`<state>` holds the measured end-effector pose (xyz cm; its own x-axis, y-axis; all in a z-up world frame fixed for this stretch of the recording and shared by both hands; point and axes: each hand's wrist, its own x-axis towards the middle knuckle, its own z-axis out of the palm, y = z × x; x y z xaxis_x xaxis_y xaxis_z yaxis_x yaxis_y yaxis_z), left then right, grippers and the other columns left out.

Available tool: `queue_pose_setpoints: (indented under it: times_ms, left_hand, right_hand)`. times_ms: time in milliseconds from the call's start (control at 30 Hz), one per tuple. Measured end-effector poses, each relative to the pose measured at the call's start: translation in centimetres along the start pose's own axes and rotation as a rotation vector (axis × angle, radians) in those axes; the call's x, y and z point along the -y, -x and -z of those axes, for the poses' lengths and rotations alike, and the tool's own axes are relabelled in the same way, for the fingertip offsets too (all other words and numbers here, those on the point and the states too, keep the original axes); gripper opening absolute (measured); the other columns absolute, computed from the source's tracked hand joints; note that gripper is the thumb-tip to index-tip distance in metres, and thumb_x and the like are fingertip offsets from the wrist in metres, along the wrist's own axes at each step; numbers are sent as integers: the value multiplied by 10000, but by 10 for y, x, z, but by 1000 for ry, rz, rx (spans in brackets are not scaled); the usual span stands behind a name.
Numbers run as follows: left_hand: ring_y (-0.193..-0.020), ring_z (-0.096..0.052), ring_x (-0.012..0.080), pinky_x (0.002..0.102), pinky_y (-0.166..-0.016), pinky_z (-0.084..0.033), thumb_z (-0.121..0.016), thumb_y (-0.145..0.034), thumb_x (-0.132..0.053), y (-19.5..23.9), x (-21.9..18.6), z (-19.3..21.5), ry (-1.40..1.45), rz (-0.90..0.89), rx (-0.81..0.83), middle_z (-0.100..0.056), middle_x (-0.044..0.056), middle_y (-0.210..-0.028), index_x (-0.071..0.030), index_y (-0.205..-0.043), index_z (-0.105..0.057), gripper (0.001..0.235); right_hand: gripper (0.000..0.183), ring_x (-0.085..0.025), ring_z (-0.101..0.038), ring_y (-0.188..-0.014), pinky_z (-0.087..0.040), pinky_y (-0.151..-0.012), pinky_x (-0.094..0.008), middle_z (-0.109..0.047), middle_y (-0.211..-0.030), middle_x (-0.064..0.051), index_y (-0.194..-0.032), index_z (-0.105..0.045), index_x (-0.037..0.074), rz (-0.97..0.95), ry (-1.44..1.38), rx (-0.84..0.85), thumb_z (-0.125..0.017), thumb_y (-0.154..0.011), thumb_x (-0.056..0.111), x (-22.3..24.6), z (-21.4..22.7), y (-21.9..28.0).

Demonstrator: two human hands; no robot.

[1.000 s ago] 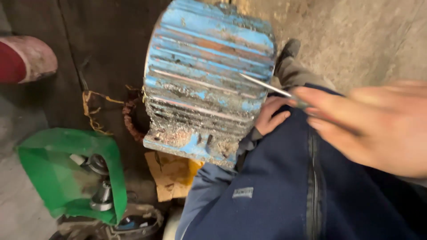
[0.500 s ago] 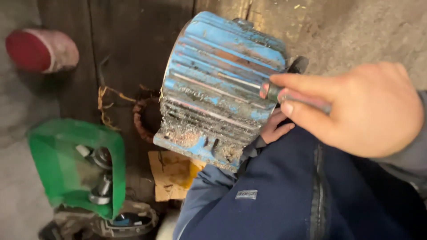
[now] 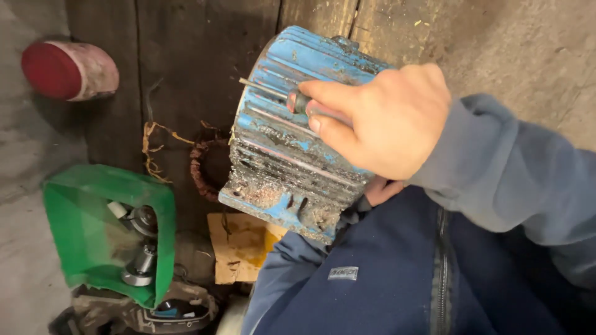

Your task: Scraping and cleaning the fins of an electric motor housing using a small blade.

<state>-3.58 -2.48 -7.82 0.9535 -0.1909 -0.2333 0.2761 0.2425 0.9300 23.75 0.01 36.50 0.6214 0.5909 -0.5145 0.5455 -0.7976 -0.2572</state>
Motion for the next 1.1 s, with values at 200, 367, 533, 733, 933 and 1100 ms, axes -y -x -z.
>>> queue_pose_setpoints:
  times_ms: [200, 367, 533, 733, 933, 1100]
  left_hand:
    - [-1541, -348, 206, 414, -1306, -276, -568, -1063, -245, -9, -64, 7, -218, -134, 162, -413, 97, -1605, -49, -1521, -433, 516]
    - [-1477, -407, 238, 426, -1251, -324, -594, -1039, -259, -32, -218, 54, -334, -139, 124, -470, 110, -1543, -59, -1477, -479, 495]
    - [-1397, -479, 278, 442, -1182, -385, -626, -1010, -276, -23, -194, 47, -516, -132, 58, -540, 127, -1465, -72, -1423, -538, 469]
    - [-1301, -566, 326, 460, -1100, -457, -664, -975, -297, -30, -158, 0, -729, -98, -197, -625, 147, -1372, -87, -1358, -608, 441]
    - [-1223, -643, 367, 472, -1021, -519, -693, -927, -300, -76, -185, -101, -838, -92, -529, -698, 158, -1298, -99, -1318, -668, 440]
    - [-1066, -692, 354, 452, -879, -544, -725, -848, -298, -88, -225, -169, -566, 267, -705, -741, 120, -1145, -132, -1200, -726, 389]
  right_hand:
    - [518, -193, -734, -581, -533, -502, -345, -795, -818, 15, -1369, -712, 317, 41, -42, -54, -653, -895, 519, -46, -24, 53]
    - [451, -165, -725, -668, -521, -537, -319, -766, -860, 31, -1353, -664, 199, 160, -363, -254, -609, -957, 407, -39, -34, 25]
    - [394, -237, -632, -482, -415, -418, -388, -667, -595, -14, -1330, -706, 243, 360, -82, -327, -705, -963, 386, -36, -18, 4]
    - [490, -169, -511, -471, -421, -463, -353, -462, -565, 14, -1380, -673, 4, 750, 135, -519, -715, -944, 221, -91, -9, 49]
    - [588, -199, -583, -572, -449, -524, -360, -590, -685, -32, -1389, -624, 16, 996, 133, -530, -665, -839, 221, -98, 11, -10]
    - [626, -227, -586, -539, -461, -499, -373, -603, -653, -81, -1382, -586, -61, 1229, 122, -310, -649, -811, 188, -152, 11, 28]
